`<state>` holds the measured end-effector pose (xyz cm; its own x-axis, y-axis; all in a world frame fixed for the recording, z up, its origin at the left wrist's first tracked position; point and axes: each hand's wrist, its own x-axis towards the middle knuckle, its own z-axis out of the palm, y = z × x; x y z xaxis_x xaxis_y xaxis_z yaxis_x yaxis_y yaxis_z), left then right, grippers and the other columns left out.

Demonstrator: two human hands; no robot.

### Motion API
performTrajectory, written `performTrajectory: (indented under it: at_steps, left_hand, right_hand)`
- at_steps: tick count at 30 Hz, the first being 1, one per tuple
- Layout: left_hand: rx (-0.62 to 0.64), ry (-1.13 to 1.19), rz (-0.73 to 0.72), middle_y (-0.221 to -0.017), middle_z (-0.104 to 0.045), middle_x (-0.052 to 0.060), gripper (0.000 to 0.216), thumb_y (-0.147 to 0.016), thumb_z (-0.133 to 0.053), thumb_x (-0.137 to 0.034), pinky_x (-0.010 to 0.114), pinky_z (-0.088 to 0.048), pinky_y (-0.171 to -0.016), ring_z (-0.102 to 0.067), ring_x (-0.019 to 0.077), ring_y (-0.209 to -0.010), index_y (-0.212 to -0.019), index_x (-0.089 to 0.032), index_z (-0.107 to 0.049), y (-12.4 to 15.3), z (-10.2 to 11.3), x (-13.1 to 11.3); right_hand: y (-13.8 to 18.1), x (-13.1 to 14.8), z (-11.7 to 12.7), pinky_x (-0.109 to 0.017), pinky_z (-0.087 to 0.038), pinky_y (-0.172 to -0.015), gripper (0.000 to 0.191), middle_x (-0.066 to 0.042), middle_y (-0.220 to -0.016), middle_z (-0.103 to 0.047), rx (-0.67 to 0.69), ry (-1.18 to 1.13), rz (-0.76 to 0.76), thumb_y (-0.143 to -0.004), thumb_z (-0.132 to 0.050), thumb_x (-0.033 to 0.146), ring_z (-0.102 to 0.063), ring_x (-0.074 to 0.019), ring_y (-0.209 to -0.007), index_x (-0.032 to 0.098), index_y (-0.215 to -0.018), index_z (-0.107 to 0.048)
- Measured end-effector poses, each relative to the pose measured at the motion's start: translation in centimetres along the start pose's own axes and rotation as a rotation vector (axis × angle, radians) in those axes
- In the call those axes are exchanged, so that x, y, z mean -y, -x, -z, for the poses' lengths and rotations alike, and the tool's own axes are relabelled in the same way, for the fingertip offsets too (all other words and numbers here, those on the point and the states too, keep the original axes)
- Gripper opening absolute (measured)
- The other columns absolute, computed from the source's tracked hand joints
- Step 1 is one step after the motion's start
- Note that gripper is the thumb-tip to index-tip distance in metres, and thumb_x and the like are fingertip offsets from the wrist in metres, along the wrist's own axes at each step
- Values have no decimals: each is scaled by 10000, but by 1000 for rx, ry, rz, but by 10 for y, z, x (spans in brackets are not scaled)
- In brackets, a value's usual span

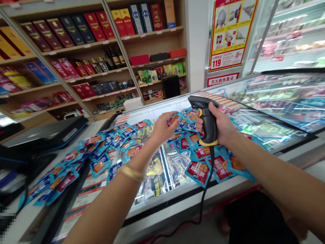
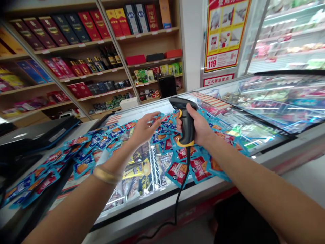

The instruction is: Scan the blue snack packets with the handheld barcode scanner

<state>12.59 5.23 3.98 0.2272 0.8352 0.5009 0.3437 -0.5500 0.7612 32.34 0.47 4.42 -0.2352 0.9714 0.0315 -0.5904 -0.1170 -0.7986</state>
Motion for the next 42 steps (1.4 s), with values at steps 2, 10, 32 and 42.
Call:
performTrajectory:
  at_steps: [2,10,32,42]
  left_hand:
    - [83,-134,-136,-1137,-657,102,294,-788,-668,-264,401,-401,-1038,-564,245,-1111,-1077,-215,-689,-15,-25,-7]
    - [329,-474,-261,-1168,-631,132,252,-829,-599,-272,419,-431,-997,-583,271,-1096,-1046,-179,-688,-39,-86,-6]
    - [-193,-142,329,-1042,-694,66,446,-474,-859,-290,421,-349,-1086,-577,305,-1116,-900,-249,-733,80,135,59]
    - [64,-252,271,-1150,-683,81,561,-495,-842,-285,458,-304,-1107,-546,343,-1178,-1041,-268,-712,98,128,71]
  right_hand:
    - [6,10,19,-258,-405,-483,411,-8,-608,-511,-56,-15,18,-811,-566,612,-477,-135,-531,203,-770,-541]
    - [23,21,55,-262,-421,-499,398,1,-589,-505,-172,-39,50,-815,-571,598,-462,-127,-509,205,-764,-533]
    - [-23,-65,-84,-236,-418,-513,399,-1,-579,-527,215,-32,-204,-800,-607,578,-464,-120,-523,187,-751,-540]
    - [-27,-103,-77,-238,-405,-515,432,1,-567,-527,198,23,-325,-801,-594,600,-463,-116,-510,176,-729,-555]
